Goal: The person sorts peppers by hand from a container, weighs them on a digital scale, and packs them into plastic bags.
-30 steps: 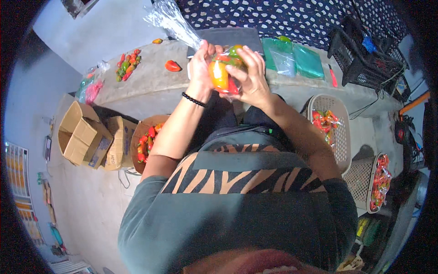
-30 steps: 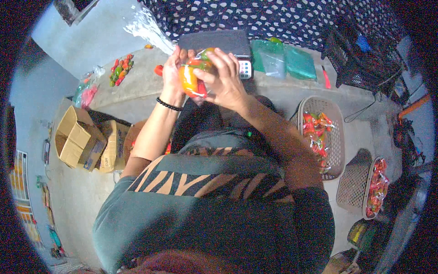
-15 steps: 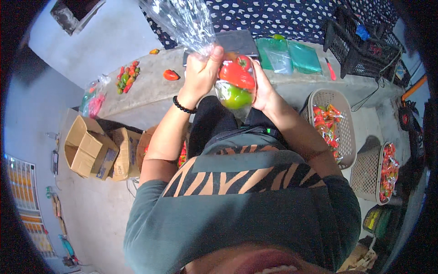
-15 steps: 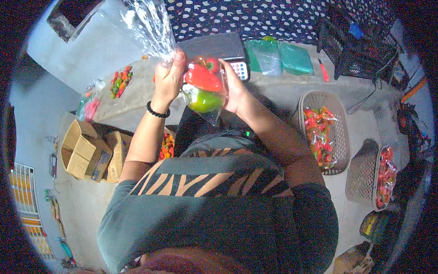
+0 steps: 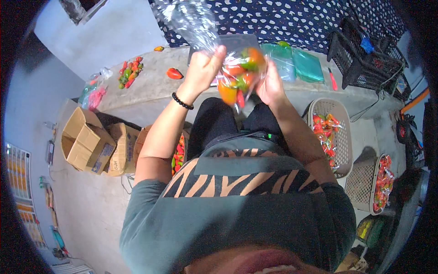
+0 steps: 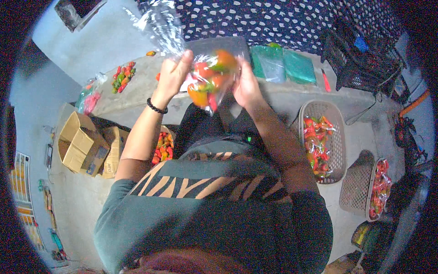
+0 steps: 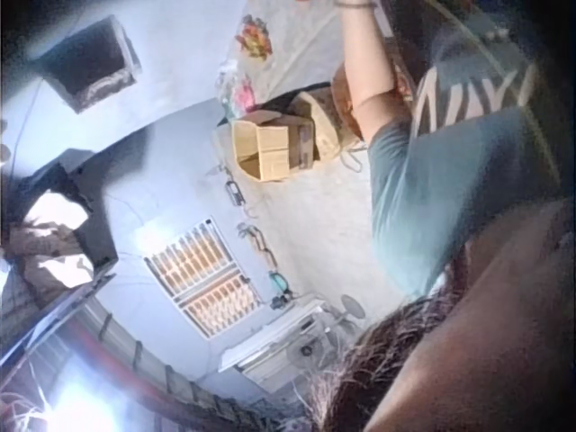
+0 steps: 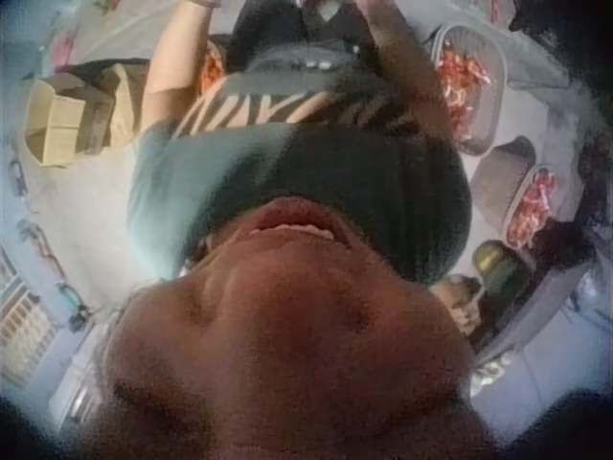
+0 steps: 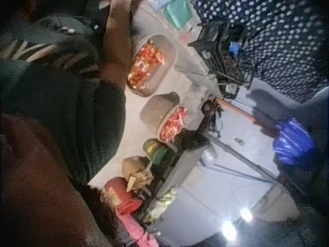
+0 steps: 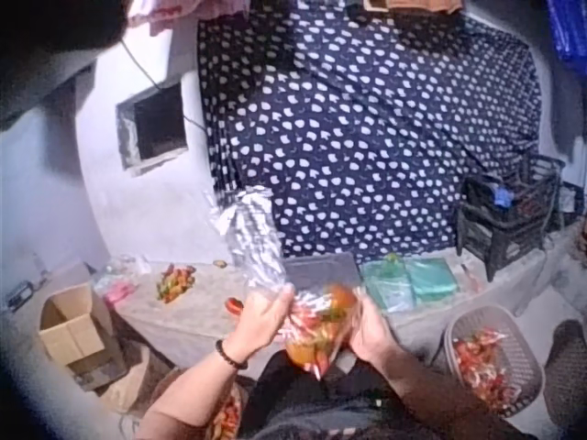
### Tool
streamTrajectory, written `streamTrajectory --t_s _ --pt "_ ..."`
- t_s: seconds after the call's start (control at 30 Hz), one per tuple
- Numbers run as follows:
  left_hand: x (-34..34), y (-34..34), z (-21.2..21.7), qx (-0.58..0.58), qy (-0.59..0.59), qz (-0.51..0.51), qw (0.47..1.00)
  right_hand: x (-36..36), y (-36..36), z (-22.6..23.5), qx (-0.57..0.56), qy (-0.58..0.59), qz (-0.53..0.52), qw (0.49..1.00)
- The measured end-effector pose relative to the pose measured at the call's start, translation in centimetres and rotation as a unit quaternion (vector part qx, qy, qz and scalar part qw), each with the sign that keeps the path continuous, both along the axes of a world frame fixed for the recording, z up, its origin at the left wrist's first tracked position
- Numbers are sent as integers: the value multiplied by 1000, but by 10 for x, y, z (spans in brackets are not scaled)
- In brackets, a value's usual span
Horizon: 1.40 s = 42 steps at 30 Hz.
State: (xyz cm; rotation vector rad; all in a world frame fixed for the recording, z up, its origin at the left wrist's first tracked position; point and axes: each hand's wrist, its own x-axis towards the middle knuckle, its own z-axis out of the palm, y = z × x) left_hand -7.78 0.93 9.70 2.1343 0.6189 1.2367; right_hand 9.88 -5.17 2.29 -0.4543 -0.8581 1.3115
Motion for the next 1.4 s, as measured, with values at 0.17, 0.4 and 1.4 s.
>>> streamTrajectory --t_s 0.17,0.4,1.4 --pt "10 5 -18 -80 15 10 997 -26 -18 -21 0 72 -30 997" --pt "19 23 -27 -466 -233 -97 848 -4 -24 4 325 -610 -503 519" --pt "4 13 -53 -5 78 88 993 -20 -20 -17 -179 116 229 950"
